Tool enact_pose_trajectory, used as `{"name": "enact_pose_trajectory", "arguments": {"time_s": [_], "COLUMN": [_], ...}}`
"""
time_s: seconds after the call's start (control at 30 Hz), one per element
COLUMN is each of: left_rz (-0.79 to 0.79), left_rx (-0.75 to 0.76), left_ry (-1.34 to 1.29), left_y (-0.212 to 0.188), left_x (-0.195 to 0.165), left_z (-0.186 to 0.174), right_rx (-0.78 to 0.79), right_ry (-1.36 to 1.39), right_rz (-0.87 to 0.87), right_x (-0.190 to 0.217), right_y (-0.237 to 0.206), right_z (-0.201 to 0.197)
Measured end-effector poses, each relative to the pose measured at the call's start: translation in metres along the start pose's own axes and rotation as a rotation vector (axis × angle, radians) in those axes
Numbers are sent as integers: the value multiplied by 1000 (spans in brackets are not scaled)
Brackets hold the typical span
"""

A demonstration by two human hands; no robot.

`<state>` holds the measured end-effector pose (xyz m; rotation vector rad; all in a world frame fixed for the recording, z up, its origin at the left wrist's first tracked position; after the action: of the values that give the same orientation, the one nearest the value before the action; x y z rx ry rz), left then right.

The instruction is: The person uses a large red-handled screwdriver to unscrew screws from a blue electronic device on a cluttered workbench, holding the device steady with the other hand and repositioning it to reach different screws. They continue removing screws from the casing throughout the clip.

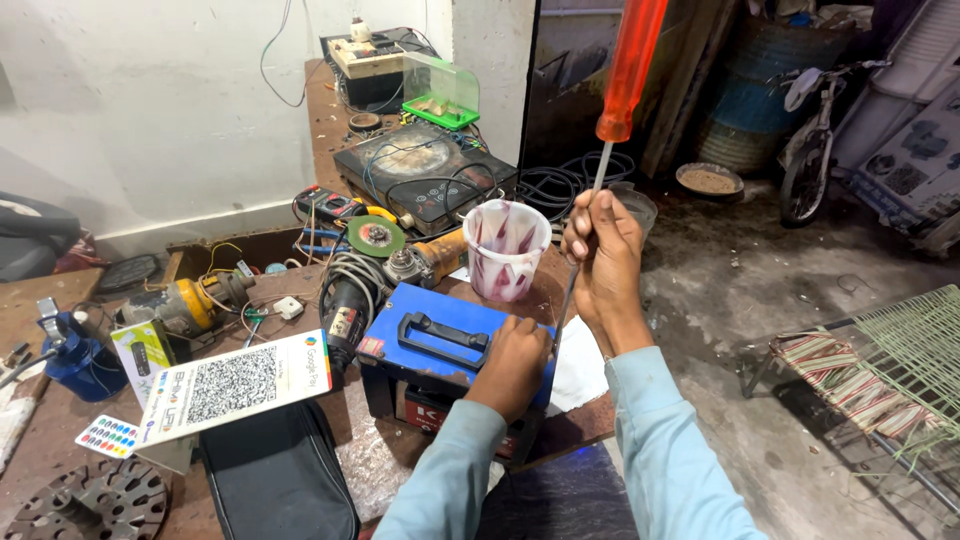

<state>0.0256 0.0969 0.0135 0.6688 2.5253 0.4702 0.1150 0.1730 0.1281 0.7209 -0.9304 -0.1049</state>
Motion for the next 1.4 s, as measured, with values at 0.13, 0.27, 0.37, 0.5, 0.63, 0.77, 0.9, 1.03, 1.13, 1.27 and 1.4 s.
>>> {"name": "enact_pose_trajectory", "arguments": {"time_s": [0.13,0.27,0.37,0.5,0.63,0.77,0.9,1.03,1.13,1.27,1.4], "left_rz": [28,26,24,41,17,8,0,41,18,-23,-57], "left_rx": [-29,8,34,18,22,-27,-29,-33,-4,-16,-21], "left_ry": [-14,68,105,114,185,164,111,31,-41,-127,-167], "left_y": [-3,-2,-2,-3,-1,-1,-2,0,0,0,-2], "left_x": [-3,-8,-11,-15,-17,-20,-21,-20,-13,-3,-1], "left_z": [1,2,0,-4,-3,-6,-8,-9,-3,-1,-3], "right_rx": [18,-2,2,-41,-51,-35,-94,-128,-114,-98,-58], "right_ry": [37,38,-15,-46,-15,-5,-71,4,38,70,111], "right_rz": [5,-10,-49,-41,-17,7,29,-27,-44,-8,40], "right_x": [-2,2,6,2,-4,-4,-1,-4,-13,-24,-32], "right_y": [1,-1,-3,-3,-6,-5,-5,-7,-5,-2,-4], "right_z": [-1,3,9,4,-4,-4,-2,-2,-6,-12,-6]}}
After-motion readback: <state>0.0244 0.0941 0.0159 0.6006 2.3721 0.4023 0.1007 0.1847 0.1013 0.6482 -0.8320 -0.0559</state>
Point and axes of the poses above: each hand's wrist, its own y-axis towards the middle knuckle, its own z-axis out of the palm, x = y × z, the point moved 10 cm from there along y, towards the middle knuckle, and after that the axes turned 11 degrees about x, right-handed, at the moved point
